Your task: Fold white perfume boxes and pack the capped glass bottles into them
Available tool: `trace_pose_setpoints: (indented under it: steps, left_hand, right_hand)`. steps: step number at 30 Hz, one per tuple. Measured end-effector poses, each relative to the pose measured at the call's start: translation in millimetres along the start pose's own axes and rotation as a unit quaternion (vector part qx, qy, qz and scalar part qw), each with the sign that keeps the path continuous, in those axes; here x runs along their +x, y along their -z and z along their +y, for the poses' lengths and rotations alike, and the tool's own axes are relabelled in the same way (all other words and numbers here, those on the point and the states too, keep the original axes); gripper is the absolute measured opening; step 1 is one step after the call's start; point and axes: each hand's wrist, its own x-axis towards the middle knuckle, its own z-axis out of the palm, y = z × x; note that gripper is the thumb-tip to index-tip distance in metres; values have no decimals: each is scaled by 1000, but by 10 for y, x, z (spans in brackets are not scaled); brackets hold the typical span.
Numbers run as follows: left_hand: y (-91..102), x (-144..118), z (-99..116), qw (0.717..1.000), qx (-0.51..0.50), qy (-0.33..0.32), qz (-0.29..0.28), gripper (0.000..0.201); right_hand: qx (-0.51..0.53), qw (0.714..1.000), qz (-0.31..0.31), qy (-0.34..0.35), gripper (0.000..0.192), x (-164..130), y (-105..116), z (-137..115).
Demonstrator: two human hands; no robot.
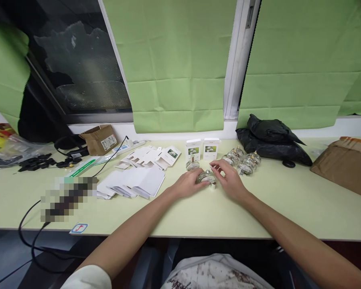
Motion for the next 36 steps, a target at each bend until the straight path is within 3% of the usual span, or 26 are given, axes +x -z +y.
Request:
trace_pose_setpoints:
  steps: [14, 36]
  left_hand:
    - [9, -5, 59, 1000, -12, -2, -14, 40]
    - [6, -6, 47, 999, -35, -4, -10, 41]
  right_hand:
    - [-4, 999, -16, 36, 17, -21, -30, -19]
    - [58, 997, -60, -7, 16, -19, -5, 17]
